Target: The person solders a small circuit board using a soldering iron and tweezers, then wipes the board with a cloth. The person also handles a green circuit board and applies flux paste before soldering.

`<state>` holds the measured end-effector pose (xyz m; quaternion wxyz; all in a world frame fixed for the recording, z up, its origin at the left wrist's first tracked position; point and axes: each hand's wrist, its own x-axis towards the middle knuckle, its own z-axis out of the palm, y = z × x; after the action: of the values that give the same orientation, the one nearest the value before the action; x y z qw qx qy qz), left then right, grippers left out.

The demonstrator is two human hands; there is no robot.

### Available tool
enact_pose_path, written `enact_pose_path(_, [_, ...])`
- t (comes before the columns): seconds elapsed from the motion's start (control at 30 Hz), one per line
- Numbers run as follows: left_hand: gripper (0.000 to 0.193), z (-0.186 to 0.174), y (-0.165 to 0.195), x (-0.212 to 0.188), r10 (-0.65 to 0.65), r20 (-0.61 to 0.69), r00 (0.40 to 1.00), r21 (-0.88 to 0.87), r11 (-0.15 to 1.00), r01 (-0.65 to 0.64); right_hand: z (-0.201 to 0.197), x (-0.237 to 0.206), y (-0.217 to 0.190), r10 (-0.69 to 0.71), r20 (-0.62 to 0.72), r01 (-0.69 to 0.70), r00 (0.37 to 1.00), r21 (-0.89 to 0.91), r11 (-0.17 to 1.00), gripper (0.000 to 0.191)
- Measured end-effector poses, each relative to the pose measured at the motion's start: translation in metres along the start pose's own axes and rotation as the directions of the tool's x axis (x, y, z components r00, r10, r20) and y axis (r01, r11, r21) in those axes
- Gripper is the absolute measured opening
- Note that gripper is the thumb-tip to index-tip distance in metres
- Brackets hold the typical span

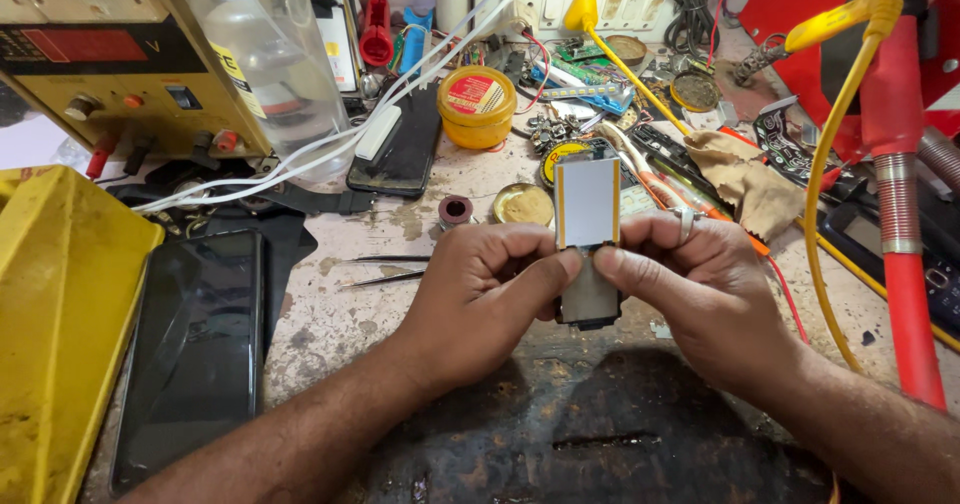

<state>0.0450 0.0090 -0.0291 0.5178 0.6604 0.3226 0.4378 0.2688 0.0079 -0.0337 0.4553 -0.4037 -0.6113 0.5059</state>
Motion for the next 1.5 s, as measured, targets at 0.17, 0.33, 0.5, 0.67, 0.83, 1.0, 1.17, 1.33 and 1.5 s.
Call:
enact_pose_path(0.17, [0.024,0.001,0.005,-0.001,0.001,-0.055,0.998,0.097,0.995,0.005,-0.001,0.003,-0.005,0.011,0.039,-0.013,0.999,0.054,0.998,0.019])
enact_pose_path(0.33, [0.023,0.002,0.009,-0.006,0.092,-0.077,0.993,0.242,0.968,-0.071,0.000,0.000,-0.005,0.037,0.035,-0.037,0.999,-0.008,0.999,0.018])
enact_pose_path(0.5, [0.028,0.002,0.008,-0.007,0.203,-0.067,0.977,0.349,0.922,-0.168,0.001,-0.001,-0.003,0.021,0.027,-0.023,0.999,0.056,0.998,0.017])
enact_pose_path(0.67, [0.027,0.001,0.005,-0.002,0.028,-0.048,0.998,0.130,0.991,-0.021,0.002,0.004,-0.002,0.052,0.078,-0.066,0.996,0.199,0.978,0.018])
enact_pose_path(0.83, [0.024,0.002,0.001,0.003,-0.049,-0.086,0.995,0.053,0.997,0.054,-0.001,0.010,0.002,0.071,0.052,-0.077,0.996,0.122,0.990,0.022])
enact_pose_path(1.0, [0.018,0.004,-0.002,0.006,-0.087,-0.081,0.993,-0.020,0.996,0.086,-0.006,0.012,0.003,0.043,0.059,-0.048,0.997,0.094,0.994,0.027])
enact_pose_path(1.17, [0.019,0.004,-0.002,0.005,-0.159,-0.064,0.985,-0.010,0.987,0.159,-0.012,0.011,-0.011,-0.140,-0.087,0.132,0.986,-0.089,0.987,0.037])
enact_pose_path(1.33, [0.022,0.003,-0.003,0.004,-0.202,0.007,0.979,-0.051,0.978,0.202,-0.009,0.009,-0.022,-0.258,-0.116,0.219,0.959,-0.275,0.936,0.034])
enact_pose_path(1.5, [0.024,0.002,-0.006,0.004,-0.186,0.063,0.981,-0.138,0.971,0.193,-0.007,0.011,-0.024,-0.220,-0.111,0.171,0.969,-0.340,0.925,0.029])
